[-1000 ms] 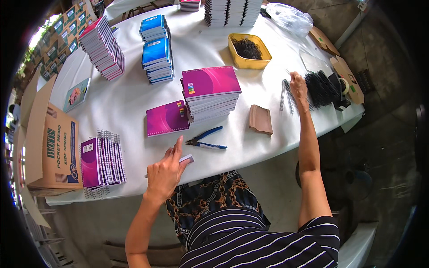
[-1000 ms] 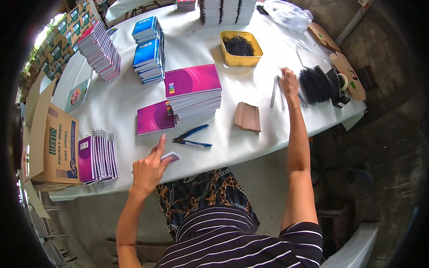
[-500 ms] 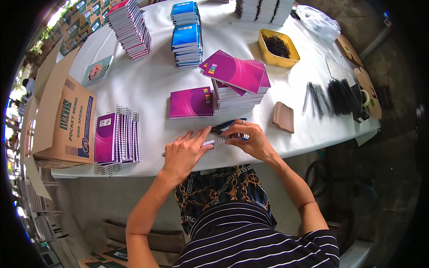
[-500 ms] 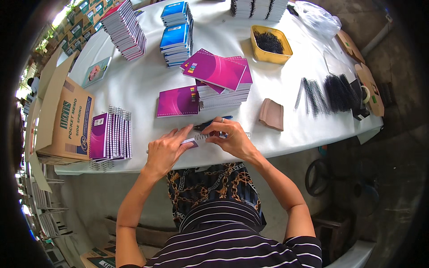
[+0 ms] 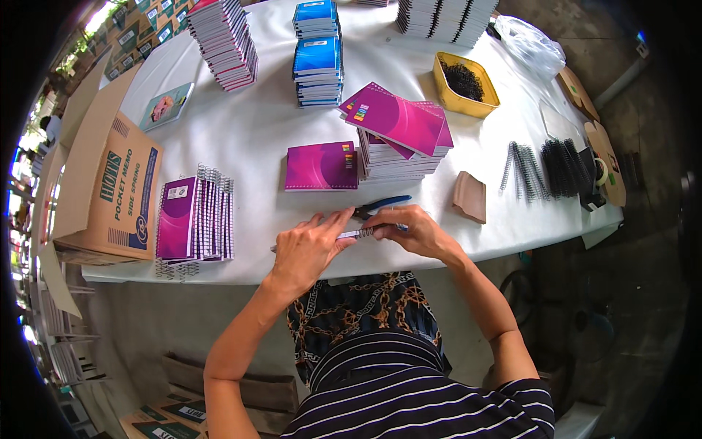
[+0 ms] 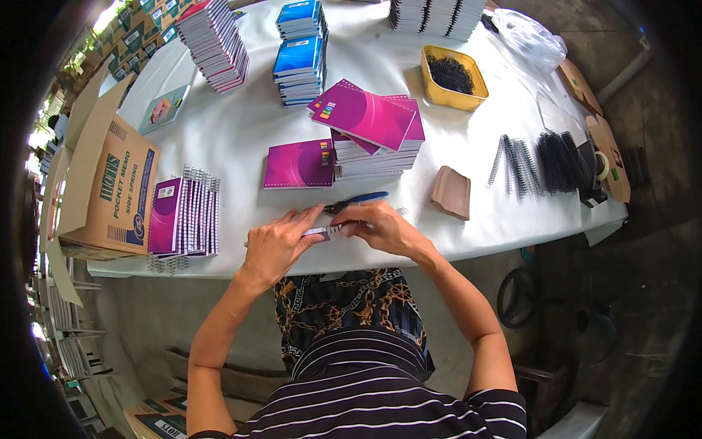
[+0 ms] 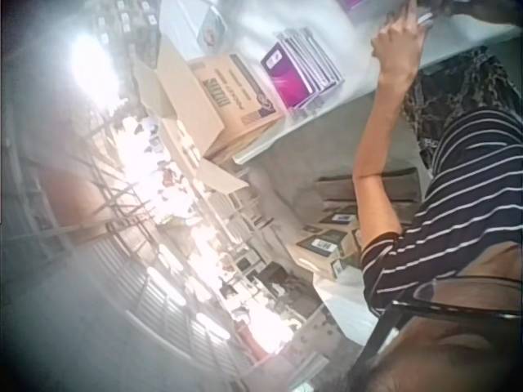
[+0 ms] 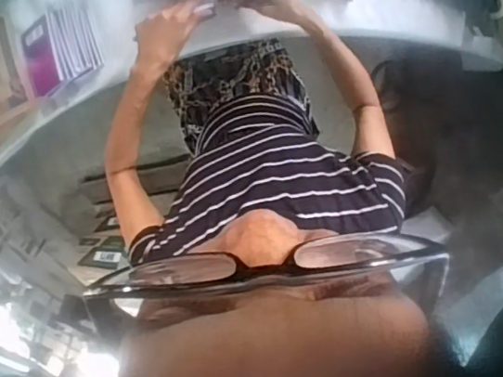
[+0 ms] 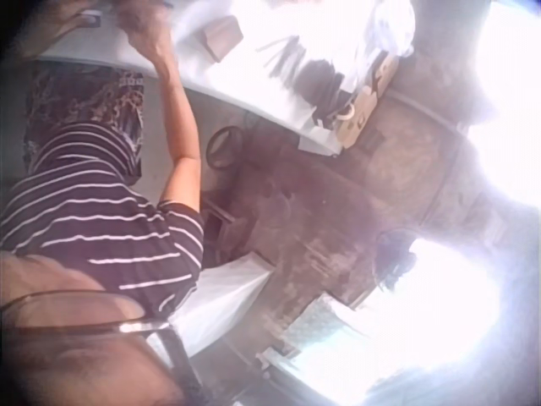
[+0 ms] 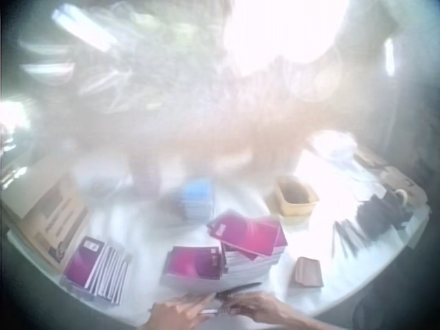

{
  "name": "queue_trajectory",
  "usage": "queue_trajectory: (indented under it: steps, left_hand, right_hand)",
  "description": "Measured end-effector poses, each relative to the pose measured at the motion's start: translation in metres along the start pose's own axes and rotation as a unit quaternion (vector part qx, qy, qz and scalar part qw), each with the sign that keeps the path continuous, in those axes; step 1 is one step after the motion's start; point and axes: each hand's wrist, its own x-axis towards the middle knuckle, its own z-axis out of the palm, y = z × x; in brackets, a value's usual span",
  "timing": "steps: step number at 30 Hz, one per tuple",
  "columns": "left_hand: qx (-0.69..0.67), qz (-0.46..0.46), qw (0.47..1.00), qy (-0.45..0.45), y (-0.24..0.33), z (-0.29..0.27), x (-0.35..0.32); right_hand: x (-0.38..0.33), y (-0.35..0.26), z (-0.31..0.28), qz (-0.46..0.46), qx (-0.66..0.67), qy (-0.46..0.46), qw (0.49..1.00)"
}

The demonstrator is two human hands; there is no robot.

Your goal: The person uses wire cutters to trim the excess spiral binding from notebooks, placing the trimmed pieces in a container and stacking the finished notebooks on a table.

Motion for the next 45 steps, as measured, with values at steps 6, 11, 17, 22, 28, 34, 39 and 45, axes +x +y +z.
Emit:
queue_trajectory:
  steps: [6, 11, 17, 22, 28, 34, 39, 45]
  left_hand:
    - [-0.021, 0.004, 1.0, 0.014, 0.006, -0.004, 0.003]
    - [-0.055, -0.013, 0.998, -0.03, 0.008, -0.003, 0.0]
    - [-0.1, -0.031, 0.993, -0.062, 0.009, -0.011, 0.002]
    - [-0.086, -0.029, 0.99, -0.108, 0.006, -0.009, 0.002]
    - [-0.018, 0.013, 0.971, -0.237, 0.003, -0.019, 0.003]
    - [-0.057, 0.094, 0.977, -0.182, -0.01, -0.017, -0.007]
    - [0.024, 0.018, 0.995, -0.096, -0.019, -0.021, -0.021]
    - [0.036, 0.038, 0.998, -0.018, -0.032, -0.02, -0.024]
  right_hand:
    - [-0.003, -0.037, 0.004, -0.011, -0.201, 0.052, 0.978]
    - [-0.004, -0.042, 0.007, 0.012, -0.262, 0.0, 0.965]
    - [-0.005, -0.038, 0.011, -0.084, -0.29, 0.049, 0.952]
    - [-0.005, -0.047, 0.016, 0.005, -0.266, -0.021, 0.964]
    - [-0.053, -0.002, -0.064, 0.089, -0.197, 0.093, 0.972]
    - [-0.099, 0.05, -0.142, 0.202, -0.297, -0.004, 0.933]
    - [-0.071, -0.017, -0.132, 0.079, -0.03, -0.024, 0.996]
    - [0.015, -0.015, -0.036, 0.061, 0.08, -0.177, 0.979]
